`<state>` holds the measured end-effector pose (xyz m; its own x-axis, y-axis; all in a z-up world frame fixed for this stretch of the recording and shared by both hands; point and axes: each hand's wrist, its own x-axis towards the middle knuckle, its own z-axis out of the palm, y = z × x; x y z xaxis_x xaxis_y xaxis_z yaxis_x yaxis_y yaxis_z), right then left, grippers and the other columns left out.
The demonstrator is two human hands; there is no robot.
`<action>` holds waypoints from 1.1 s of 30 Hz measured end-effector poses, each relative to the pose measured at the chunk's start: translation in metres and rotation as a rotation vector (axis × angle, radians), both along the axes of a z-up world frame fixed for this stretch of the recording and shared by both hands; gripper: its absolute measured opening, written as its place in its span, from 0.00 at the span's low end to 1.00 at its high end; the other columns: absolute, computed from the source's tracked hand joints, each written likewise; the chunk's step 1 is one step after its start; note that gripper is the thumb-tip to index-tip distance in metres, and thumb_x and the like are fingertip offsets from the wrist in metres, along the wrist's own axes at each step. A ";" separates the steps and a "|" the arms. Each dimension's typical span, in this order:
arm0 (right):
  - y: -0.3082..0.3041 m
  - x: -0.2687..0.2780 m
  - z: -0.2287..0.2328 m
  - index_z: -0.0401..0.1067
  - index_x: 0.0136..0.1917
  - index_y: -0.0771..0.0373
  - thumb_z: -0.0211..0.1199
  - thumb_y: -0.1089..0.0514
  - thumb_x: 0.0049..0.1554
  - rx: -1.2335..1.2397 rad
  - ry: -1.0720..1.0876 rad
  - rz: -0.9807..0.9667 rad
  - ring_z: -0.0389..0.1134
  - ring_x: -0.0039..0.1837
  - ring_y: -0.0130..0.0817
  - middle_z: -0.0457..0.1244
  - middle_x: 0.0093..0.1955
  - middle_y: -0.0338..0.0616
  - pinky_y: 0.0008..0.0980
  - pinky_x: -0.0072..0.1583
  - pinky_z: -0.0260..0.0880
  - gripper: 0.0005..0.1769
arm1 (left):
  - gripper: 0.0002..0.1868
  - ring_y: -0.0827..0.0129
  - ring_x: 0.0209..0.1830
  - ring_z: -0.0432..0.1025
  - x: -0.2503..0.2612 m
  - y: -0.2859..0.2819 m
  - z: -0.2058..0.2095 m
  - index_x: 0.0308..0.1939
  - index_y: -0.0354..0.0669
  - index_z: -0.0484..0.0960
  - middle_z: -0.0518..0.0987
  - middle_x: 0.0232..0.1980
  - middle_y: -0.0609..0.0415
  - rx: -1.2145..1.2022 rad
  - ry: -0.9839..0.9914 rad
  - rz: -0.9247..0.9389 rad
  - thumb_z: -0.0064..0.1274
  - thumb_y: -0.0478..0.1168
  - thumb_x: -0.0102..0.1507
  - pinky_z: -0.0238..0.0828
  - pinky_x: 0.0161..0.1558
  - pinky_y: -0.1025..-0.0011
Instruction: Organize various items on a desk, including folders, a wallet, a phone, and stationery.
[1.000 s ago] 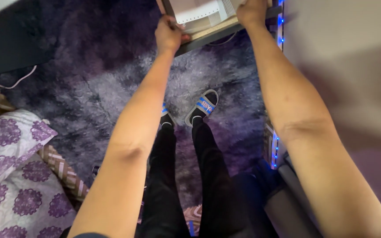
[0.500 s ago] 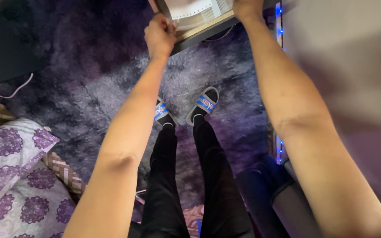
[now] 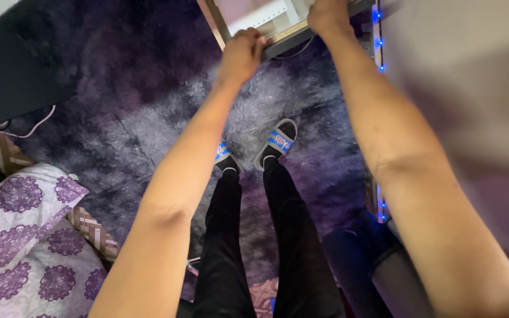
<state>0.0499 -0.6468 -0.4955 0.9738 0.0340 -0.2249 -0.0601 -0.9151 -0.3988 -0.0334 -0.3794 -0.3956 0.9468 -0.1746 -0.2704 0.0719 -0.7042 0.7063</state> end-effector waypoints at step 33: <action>0.106 -0.001 0.109 0.74 0.60 0.59 0.66 0.38 0.56 -0.190 0.544 0.295 0.65 0.64 0.56 0.65 0.62 0.56 0.55 0.62 0.66 0.28 | 0.33 0.40 0.59 0.72 0.024 -0.012 -0.009 0.58 0.38 0.77 0.78 0.54 0.32 0.209 0.495 -0.121 0.23 0.59 0.72 0.65 0.61 0.50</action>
